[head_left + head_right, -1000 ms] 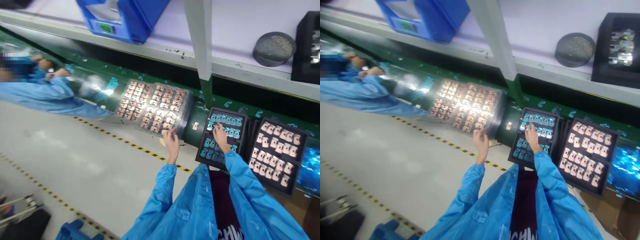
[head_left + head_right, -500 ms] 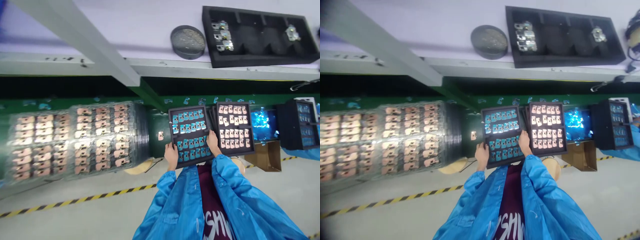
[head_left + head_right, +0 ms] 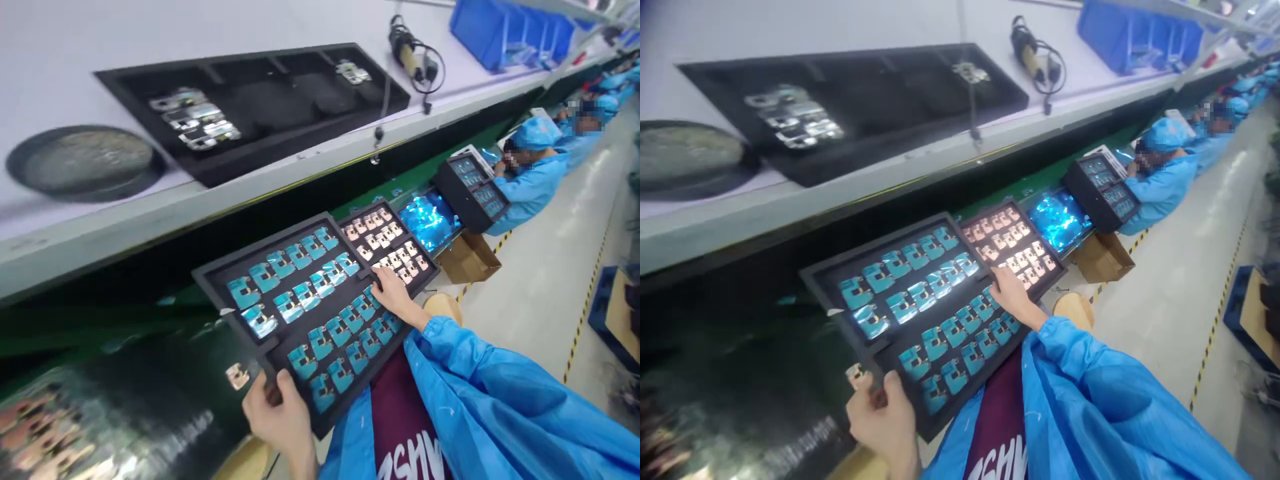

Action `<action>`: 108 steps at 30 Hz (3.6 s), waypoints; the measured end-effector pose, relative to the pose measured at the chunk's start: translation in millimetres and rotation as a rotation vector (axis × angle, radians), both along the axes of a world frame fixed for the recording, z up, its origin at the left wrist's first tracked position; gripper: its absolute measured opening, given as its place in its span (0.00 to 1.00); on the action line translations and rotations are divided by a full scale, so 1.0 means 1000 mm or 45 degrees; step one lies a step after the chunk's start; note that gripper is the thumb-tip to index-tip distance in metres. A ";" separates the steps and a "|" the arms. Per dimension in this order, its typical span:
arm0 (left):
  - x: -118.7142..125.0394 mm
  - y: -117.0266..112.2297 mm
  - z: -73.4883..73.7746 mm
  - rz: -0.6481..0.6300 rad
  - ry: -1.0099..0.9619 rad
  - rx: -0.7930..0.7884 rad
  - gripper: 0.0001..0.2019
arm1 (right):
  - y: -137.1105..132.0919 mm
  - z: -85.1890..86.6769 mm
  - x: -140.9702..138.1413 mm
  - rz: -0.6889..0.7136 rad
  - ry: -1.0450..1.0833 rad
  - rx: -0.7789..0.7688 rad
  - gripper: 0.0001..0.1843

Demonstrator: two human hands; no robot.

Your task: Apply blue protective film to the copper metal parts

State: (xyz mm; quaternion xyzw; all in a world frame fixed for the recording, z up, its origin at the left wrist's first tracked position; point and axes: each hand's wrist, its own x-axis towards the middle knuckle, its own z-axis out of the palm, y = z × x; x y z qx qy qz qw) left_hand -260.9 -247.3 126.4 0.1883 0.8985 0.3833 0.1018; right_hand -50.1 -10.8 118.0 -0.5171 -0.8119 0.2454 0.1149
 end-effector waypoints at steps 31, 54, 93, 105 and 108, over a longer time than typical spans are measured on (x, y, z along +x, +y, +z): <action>0.471 0.594 -0.057 -0.972 -0.553 0.059 0.25 | 0.588 -0.036 0.581 -0.456 0.218 0.164 0.29; 0.184 0.748 -0.216 -0.622 -0.357 -0.106 0.07 | 0.620 -0.151 0.099 -0.101 0.302 -0.262 0.22; 0.022 0.672 -0.110 -0.106 -1.132 0.316 0.18 | 0.554 -0.178 0.012 0.430 0.200 -0.626 0.12; -0.015 0.609 -0.170 -0.168 -0.505 -0.521 0.23 | 0.500 -0.183 -0.034 0.684 -0.224 -0.259 0.22; -0.017 0.614 -0.184 -0.228 -0.411 -0.661 0.28 | 0.504 -0.186 -0.038 0.630 -0.262 -0.286 0.25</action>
